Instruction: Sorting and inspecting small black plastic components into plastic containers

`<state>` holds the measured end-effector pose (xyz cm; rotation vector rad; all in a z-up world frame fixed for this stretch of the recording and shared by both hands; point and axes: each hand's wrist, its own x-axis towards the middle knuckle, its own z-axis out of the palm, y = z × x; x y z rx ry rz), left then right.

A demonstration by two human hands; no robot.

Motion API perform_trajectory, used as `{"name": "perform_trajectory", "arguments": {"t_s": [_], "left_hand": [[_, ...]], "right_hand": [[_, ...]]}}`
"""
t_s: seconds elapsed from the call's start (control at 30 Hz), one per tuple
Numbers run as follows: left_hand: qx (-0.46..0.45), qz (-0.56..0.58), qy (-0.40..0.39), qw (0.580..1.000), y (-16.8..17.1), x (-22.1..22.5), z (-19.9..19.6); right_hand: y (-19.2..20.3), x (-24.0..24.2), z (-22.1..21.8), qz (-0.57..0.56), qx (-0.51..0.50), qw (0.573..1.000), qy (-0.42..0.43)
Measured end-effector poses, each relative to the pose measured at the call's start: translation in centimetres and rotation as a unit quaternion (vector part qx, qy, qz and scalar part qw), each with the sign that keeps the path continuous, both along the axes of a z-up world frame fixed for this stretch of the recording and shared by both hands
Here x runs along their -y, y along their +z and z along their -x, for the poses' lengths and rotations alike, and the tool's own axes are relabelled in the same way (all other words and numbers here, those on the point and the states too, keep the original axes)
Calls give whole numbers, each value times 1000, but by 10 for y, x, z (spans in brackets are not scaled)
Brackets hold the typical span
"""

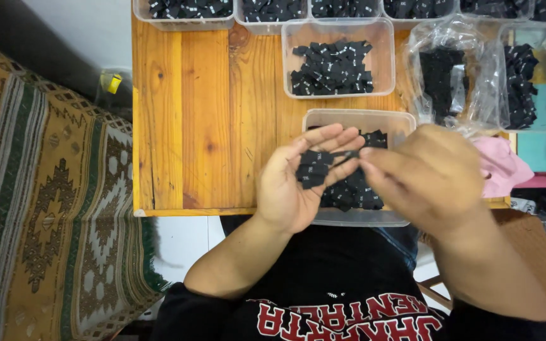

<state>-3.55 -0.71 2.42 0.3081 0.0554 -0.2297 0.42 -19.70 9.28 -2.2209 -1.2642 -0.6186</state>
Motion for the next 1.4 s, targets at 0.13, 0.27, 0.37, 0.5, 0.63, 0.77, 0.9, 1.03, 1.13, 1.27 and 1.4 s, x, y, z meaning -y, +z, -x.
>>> {"name": "perform_trajectory", "arguments": {"t_s": [0.13, 0.27, 0.37, 0.5, 0.63, 0.77, 0.9, 1.03, 1.13, 1.27, 1.4], "left_hand": [[-34, -2, -20, 999, 1, 3, 6], [-60, -20, -48, 997, 1, 2, 6], [-59, -16, -47, 997, -1, 4, 6], [-37, 11, -7, 999, 0, 6, 6], [1, 16, 39, 999, -7, 4, 7], [10, 25, 85, 996, -5, -3, 2], [38, 28, 103, 994, -2, -13, -4], [69, 8, 115, 991, -2, -23, -29], [91, -30, 117, 988, 0, -26, -64], [53, -108, 130, 984, 10, -29, -108], [56, -123, 126, 983, 5, -26, -132]], "right_hand": [[0, -20, 4, 33, 40, 999, -11], [5, -29, 4, 42, 35, 998, 31], [-2, -18, 5, 66, 12, 997, 31], [-15, 1, 5, 58, -24, 997, -47], [-20, 5, 3, 11, -107, 989, -101], [-30, 15, 6, -22, -132, 982, -131], [-41, 29, 11, -93, -127, 976, -152], [-46, 37, 18, -91, -148, 967, -187], [-47, 40, 23, -87, -172, 967, -169], [-53, 40, 26, -106, -140, 973, -148], [-59, 42, 30, -137, -141, 973, -119]]}}
